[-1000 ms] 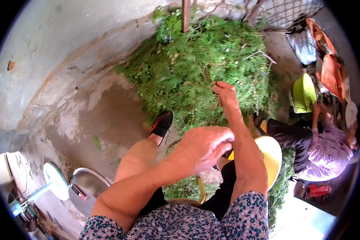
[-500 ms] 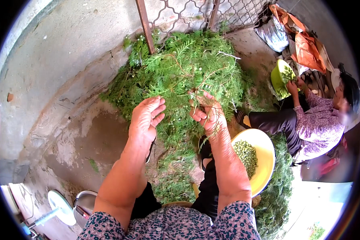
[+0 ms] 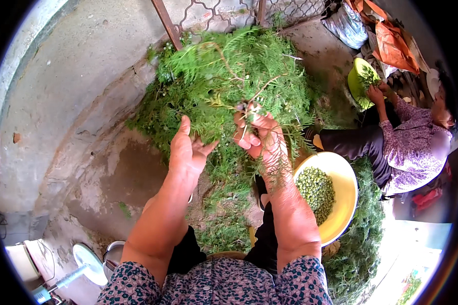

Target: The person picks up a cedar branch by hand, plucks the small green cones from the foliage, and drops them into a yellow bowl, repeating the process with several branches.

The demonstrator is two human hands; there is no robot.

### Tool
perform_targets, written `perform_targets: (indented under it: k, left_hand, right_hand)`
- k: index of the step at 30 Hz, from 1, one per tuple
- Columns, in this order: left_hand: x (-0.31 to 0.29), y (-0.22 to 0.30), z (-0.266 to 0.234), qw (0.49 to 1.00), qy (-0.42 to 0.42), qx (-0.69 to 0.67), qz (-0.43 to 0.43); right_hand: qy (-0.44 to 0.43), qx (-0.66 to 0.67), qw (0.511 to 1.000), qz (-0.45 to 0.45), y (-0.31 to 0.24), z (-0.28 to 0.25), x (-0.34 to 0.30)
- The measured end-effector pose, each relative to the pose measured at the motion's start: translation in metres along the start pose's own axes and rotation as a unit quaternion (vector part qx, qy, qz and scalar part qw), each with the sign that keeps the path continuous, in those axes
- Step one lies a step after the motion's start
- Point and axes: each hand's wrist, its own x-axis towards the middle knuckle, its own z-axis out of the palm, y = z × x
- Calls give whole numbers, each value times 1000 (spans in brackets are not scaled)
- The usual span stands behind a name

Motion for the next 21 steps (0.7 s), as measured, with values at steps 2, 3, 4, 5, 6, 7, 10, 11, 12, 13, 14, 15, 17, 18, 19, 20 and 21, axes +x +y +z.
perform_targets:
  k: [2, 3, 4, 5, 6, 7, 10, 11, 12, 13, 14, 15, 17, 18, 19, 20, 21]
  left_hand:
    - [-2, -1, 5, 1000, 11, 12, -14]
    - [-4, -1, 9, 999, 20, 22, -30]
    - [-1, -4, 9, 996, -12, -62, -59]
    - [-4, -4, 12, 996, -12, -62, -58]
    - [-8, -5, 16, 997, -2, -66, -31]
    - [-10, -5, 18, 997, 7, -71, -4]
    - [-4, -1, 7, 984, 142, 95, 44]
    - [-4, -3, 6, 985, 140, 95, 44]
    - [-5, -6, 3, 976, 101, 153, 113]
    - [-6, -7, 3, 959, 60, 209, 182]
    - [-5, -11, 7, 970, 80, 170, 155]
    - [-8, -12, 9, 970, 81, 170, 156]
    - [-15, -14, 9, 997, 57, 46, -33]
    - [-14, -14, 7, 997, -14, 4, -79]
    - [-15, -17, 9, 997, -13, 4, -79]
    - [-19, -22, 14, 997, -43, 46, -51]
    - [-23, -22, 19, 993, -72, 88, -23]
  right_hand:
    - [38, 11, 999, -13, -3, 3, -2]
    - [38, 12, 999, -13, -5, 3, -2]
    - [37, 17, 999, -15, -6, 4, -2]
    - [35, 22, 999, -17, -8, 4, -2]
    - [35, 16, 999, -21, -9, 3, -3]
    - [34, 16, 999, -22, -10, 3, -3]
    - [0, 60, 997, -55, -14, -3, -1]
    - [0, 58, 997, -57, -16, -3, -1]
    - [-9, 69, 995, -69, -16, -4, -1]
    - [-18, 80, 993, -81, -16, -5, -1]
    - [-22, 93, 992, -87, -15, -6, 0]
    - [-23, 94, 992, -87, -14, -6, 0]
    - [-9, 139, 986, -94, -11, -5, 1]
    - [-9, 139, 986, -93, -12, -3, 0]
    - [8, 143, 985, -96, -12, -1, -1]
    - [26, 146, 984, -98, -12, -1, -2]
    - [26, 147, 984, -96, -12, -1, -2]
